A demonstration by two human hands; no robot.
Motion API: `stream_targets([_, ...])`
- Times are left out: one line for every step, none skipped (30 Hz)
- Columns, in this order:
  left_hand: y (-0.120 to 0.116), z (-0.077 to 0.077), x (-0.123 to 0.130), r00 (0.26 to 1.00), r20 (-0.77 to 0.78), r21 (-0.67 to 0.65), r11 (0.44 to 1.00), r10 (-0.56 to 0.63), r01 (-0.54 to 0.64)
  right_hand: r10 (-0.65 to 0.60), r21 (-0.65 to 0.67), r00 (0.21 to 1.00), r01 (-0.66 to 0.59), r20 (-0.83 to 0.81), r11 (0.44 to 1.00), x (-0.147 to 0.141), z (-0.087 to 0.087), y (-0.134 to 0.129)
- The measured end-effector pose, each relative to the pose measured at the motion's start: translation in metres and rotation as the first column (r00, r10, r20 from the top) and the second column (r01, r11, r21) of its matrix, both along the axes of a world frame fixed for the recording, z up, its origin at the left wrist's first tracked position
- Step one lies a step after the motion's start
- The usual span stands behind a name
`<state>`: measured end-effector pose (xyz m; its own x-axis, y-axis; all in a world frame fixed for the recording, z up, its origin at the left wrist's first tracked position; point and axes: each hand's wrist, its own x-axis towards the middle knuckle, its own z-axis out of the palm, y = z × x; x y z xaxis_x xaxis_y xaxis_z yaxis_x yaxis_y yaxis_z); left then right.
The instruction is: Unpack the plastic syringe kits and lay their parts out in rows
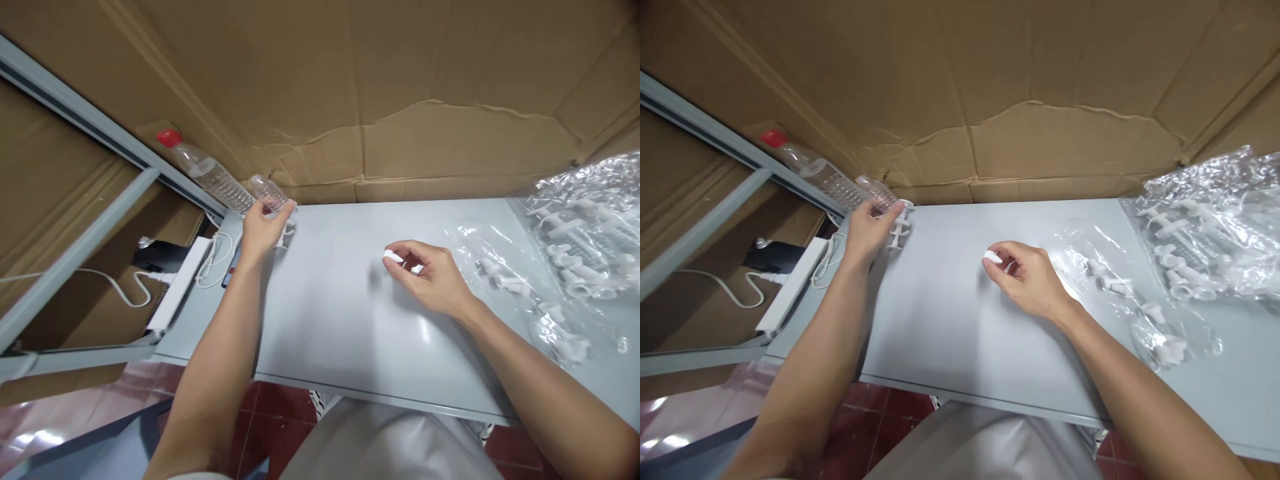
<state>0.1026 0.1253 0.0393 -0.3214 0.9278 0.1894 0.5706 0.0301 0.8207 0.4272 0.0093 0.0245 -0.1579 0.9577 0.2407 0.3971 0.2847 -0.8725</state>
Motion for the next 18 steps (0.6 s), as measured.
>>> stream_targets([-0.003,0.006,0.000,0.995,-0.104,-0.004,1.000,-0.006,0.005,0.003,0.009,1.000,-0.003,0.005,1.000,0.000,0.001,0.000])
stream_targets([-0.005,0.012,0.002,0.973,-0.231,-0.020,1.000,-0.003,-0.001,0.005,0.020,1.000,-0.006,0.011,1.000,0.000,0.002,-0.001])
stream_targets([-0.007,0.016,0.004,0.936,-0.352,-0.046,0.999,-0.002,-0.015,0.007,0.030,1.000,-0.008,0.019,1.000,0.000,0.003,-0.001])
stream_targets([-0.008,0.018,0.008,0.887,-0.462,-0.082,0.996,0.000,-0.042,0.008,0.038,1.000,-0.009,0.027,0.999,0.000,0.003,-0.001])
stream_targets([-0.009,0.019,0.012,0.831,-0.557,-0.106,0.992,-0.002,-0.069,0.007,0.045,0.999,-0.008,0.035,0.999,0.000,0.004,-0.002])
stream_targets([-0.009,0.019,0.017,0.777,-0.630,-0.119,0.989,-0.010,-0.084,0.006,0.049,0.999,-0.008,0.045,0.999,0.000,0.005,-0.002])
stream_targets([-0.009,0.017,0.021,0.730,-0.683,-0.123,0.988,-0.020,-0.088,0.004,0.053,0.999,-0.007,0.053,0.999,0.000,0.005,-0.002])
stream_targets([-0.009,0.015,0.025,0.692,-0.721,-0.126,0.988,-0.031,-0.087,0.003,0.057,0.998,-0.007,0.061,0.998,0.001,0.006,-0.002])
stream_targets([-0.008,0.013,0.029,0.663,-0.748,-0.127,0.988,-0.038,-0.086,0.003,0.063,0.998,-0.007,0.068,0.998,0.001,0.006,-0.002])
stream_targets([-0.007,0.011,0.031,0.643,-0.764,-0.128,0.988,-0.046,-0.082,0.004,0.070,0.997,-0.009,0.074,0.997,0.002,0.007,-0.002])
stream_targets([-0.005,0.008,0.033,0.632,-0.773,-0.131,0.988,-0.051,-0.081,0.006,0.076,0.997,-0.012,0.081,0.997,0.002,0.007,-0.001])
stream_targets([-0.004,0.006,0.034,0.628,-0.777,-0.132,0.988,-0.052,-0.081,0.008,0.077,0.996,-0.015,0.089,0.997,0.002,0.008,-0.001])
stream_targets([-0.002,0.003,0.035,0.628,-0.777,-0.126,0.989,-0.049,-0.079,0.009,0.076,0.995,-0.017,0.097,0.997,0.002,0.008,-0.001])
stream_targets([-0.001,0.001,0.035,0.631,-0.775,-0.113,0.991,-0.041,-0.074,0.011,0.070,0.994,-0.018,0.107,0.997,0.002,0.009,-0.002])
stream_targets([0.000,-0.002,0.035,0.637,-0.770,-0.092,0.994,-0.030,-0.064,0.013,0.063,0.993,-0.020,0.116,0.998,0.002,0.009,-0.002])
stream_targets([0.001,-0.005,0.034,0.649,-0.760,-0.065,0.997,-0.016,-0.051,0.016,0.055,0.992,-0.023,0.124,0.998,0.002,0.009,-0.002])
stream_targets([0.002,-0.008,0.033,0.667,-0.745,-0.029,0.999,0.003,-0.038,0.018,0.049,0.991,-0.025,0.131,0.998,0.002,0.009,-0.003])
stream_targets([0.003,-0.011,0.032,0.688,-0.726,0.005,1.000,0.016,-0.017,0.022,0.045,0.990,-0.029,0.138,0.999,0.002,0.009,-0.003])
